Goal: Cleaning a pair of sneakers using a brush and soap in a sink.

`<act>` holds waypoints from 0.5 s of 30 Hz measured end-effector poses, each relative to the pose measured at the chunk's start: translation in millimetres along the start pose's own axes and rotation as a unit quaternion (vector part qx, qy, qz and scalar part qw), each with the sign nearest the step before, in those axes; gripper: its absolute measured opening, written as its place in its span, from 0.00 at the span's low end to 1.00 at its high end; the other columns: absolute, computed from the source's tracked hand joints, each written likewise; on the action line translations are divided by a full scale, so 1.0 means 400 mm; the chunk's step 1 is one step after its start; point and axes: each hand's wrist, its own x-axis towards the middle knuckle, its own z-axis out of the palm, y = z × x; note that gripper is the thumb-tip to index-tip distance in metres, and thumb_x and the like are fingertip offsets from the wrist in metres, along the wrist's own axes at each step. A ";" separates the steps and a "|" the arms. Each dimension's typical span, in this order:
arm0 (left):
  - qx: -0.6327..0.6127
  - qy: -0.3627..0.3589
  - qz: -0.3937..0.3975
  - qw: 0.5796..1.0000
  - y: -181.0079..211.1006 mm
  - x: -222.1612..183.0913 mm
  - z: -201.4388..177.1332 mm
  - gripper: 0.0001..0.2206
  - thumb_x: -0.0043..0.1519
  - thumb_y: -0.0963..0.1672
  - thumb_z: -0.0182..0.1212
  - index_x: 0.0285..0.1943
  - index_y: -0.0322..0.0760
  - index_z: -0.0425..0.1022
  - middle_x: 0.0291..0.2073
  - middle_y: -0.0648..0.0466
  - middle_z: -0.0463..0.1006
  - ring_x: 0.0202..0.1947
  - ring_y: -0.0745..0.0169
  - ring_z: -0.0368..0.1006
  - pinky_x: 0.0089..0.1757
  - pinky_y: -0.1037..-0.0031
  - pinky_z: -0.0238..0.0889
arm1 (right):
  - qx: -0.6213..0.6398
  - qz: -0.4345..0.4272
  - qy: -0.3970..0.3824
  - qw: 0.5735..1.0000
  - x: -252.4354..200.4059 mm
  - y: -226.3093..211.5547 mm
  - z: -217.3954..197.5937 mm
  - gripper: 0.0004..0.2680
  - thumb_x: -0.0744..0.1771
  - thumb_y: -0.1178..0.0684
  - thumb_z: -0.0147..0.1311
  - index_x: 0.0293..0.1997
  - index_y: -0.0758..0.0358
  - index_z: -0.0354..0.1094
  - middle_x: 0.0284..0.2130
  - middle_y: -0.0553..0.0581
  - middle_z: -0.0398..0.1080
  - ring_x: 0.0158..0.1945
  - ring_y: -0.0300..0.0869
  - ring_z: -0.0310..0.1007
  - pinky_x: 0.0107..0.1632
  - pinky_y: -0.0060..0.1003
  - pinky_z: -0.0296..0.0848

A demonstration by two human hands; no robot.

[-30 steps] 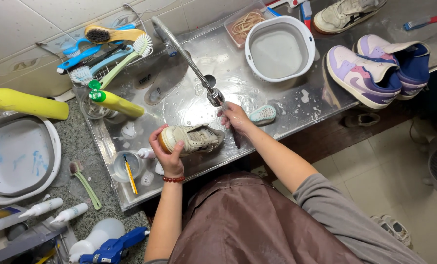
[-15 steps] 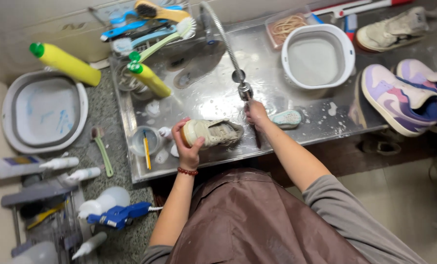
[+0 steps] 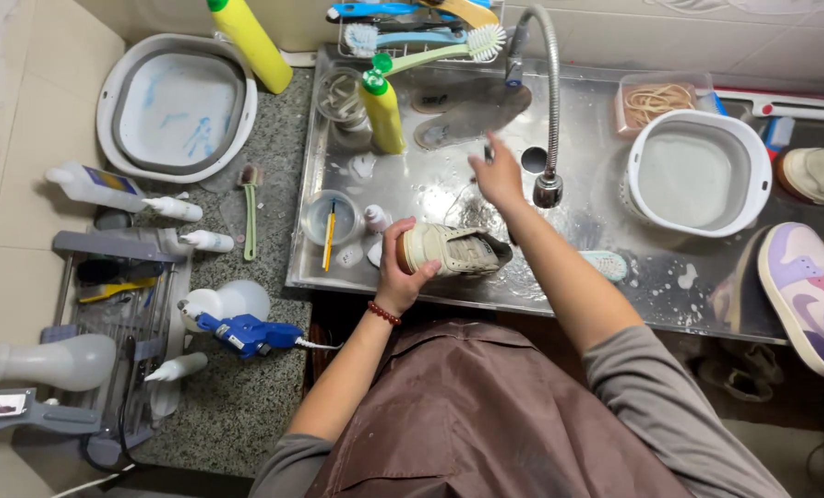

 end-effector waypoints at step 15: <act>0.003 0.010 -0.017 1.000 0.004 -0.009 -0.015 0.35 0.53 0.46 0.75 0.67 0.38 0.59 0.65 0.43 0.66 0.65 0.47 0.64 0.64 0.61 0.58 | -0.108 0.125 0.058 0.985 0.271 -0.036 -0.047 0.37 0.64 0.50 0.58 0.81 0.51 0.32 0.65 0.65 0.65 0.65 0.58 0.67 0.67 0.45 0.64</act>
